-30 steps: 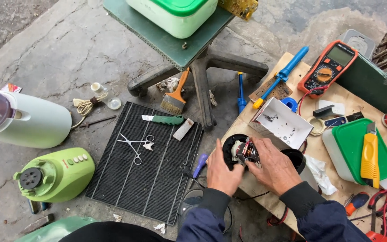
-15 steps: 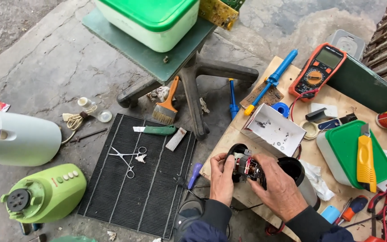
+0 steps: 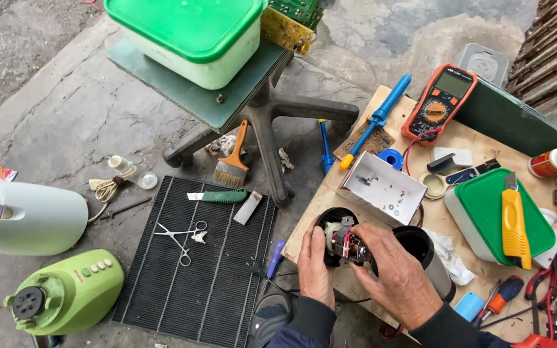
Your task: Disassembling and inspecting the internal components of a small electric motor using a power drill and manual manipulation.
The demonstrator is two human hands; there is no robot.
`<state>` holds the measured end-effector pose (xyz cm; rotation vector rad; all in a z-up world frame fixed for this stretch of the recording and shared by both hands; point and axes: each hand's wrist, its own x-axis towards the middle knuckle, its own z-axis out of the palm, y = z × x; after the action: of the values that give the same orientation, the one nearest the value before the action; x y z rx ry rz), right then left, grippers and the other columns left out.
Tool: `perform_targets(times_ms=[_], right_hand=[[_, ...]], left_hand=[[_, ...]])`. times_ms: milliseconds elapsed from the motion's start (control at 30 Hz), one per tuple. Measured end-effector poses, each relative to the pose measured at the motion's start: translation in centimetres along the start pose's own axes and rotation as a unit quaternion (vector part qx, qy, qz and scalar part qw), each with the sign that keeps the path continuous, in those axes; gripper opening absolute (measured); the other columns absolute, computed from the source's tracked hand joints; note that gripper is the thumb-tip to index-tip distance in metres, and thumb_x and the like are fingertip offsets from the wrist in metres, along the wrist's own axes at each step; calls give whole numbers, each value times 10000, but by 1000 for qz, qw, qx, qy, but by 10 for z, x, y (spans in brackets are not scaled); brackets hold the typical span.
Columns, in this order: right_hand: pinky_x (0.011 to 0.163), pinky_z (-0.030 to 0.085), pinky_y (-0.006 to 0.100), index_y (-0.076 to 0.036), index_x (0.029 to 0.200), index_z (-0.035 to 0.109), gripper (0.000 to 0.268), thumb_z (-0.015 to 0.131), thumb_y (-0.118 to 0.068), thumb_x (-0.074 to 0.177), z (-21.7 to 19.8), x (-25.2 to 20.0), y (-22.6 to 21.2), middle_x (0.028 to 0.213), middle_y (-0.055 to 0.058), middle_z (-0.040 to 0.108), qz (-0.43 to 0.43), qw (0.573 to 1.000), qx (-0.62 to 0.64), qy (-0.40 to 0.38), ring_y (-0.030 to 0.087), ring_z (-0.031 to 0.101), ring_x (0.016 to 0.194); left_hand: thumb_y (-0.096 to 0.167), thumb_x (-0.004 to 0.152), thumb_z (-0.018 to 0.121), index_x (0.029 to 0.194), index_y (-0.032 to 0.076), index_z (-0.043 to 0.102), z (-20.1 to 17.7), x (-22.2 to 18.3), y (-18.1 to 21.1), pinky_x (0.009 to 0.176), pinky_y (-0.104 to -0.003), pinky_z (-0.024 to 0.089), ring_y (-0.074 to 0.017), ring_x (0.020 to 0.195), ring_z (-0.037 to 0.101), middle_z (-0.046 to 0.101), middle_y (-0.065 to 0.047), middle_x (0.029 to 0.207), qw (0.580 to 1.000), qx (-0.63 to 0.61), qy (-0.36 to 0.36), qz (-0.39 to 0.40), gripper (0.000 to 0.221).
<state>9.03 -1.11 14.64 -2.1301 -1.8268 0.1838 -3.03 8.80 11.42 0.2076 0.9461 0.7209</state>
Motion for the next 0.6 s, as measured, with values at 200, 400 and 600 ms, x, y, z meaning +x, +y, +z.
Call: perform_targets(times_ms=[200,400,600], right_hand=[[1179,533,471,-82,1563,528,713,816,-201,922,-16,-6,-10,1513,148,628,17,998,33,45,325,646,1387],[1147,550,450,-50,1565,528,712,809,-178,924,-14,-11,-8,1499,155,645,5,997,40,70,325,658,1380],[1170,537,414,-40,1518,567,647,796,-164,925,-16,-9,-5,1487,142,664,-3,995,42,86,297,668,1375]], left_hand=[[563,901,616,1747,195,387,7,-12,8,1211,-502,527,-259,1576,565,486,-56,1798,997,15,57,-52,950],[590,876,632,1774,252,278,8,-9,3,1233,-475,515,-246,1595,547,404,-28,1838,996,15,65,-66,1022],[573,831,675,1772,231,294,13,-4,-1,1230,-501,516,-244,1611,523,393,-41,1839,994,0,93,-64,1072]])
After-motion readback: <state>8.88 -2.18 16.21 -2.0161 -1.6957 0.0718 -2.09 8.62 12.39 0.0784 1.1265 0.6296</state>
